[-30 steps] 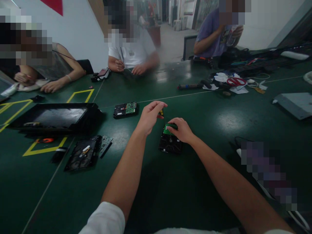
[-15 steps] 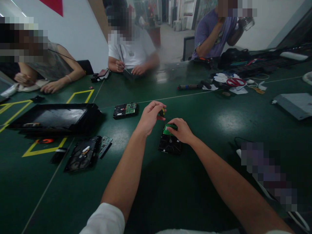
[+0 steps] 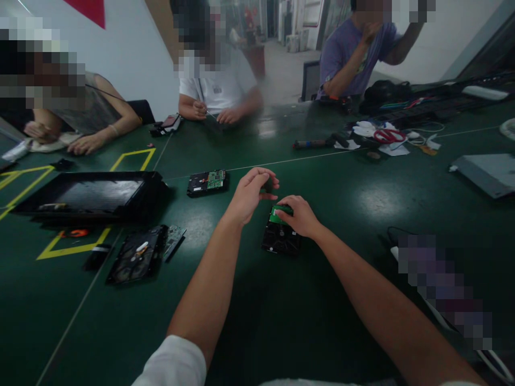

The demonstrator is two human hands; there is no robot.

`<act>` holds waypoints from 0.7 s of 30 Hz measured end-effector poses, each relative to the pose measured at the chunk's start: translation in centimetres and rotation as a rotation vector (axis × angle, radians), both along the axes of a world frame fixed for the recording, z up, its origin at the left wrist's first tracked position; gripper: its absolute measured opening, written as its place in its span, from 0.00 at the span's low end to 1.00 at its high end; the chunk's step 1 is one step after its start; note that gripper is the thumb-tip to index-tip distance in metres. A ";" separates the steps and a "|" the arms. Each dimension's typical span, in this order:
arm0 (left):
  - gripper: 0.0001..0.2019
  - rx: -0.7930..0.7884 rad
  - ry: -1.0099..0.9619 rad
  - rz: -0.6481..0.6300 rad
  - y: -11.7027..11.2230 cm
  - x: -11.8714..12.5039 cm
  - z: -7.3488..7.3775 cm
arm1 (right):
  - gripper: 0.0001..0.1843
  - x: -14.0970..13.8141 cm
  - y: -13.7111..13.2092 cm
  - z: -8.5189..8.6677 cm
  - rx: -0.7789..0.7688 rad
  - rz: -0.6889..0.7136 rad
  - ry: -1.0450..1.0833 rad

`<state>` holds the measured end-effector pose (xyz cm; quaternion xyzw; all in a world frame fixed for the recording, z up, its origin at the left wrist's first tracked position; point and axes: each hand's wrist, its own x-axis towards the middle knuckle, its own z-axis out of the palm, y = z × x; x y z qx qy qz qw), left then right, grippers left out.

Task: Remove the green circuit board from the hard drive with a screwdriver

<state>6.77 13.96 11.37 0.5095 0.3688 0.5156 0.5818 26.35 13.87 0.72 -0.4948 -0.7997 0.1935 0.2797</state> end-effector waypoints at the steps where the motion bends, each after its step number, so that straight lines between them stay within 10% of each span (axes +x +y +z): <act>1: 0.06 0.002 -0.002 -0.001 0.0 0.0 -0.1 | 0.10 0.0 0.0 0.0 0.000 0.001 0.002; 21: 0.12 0.070 0.194 0.049 -0.1 0.0 0.4 | 0.11 0.2 0.0 -0.1 -0.010 0.009 0.018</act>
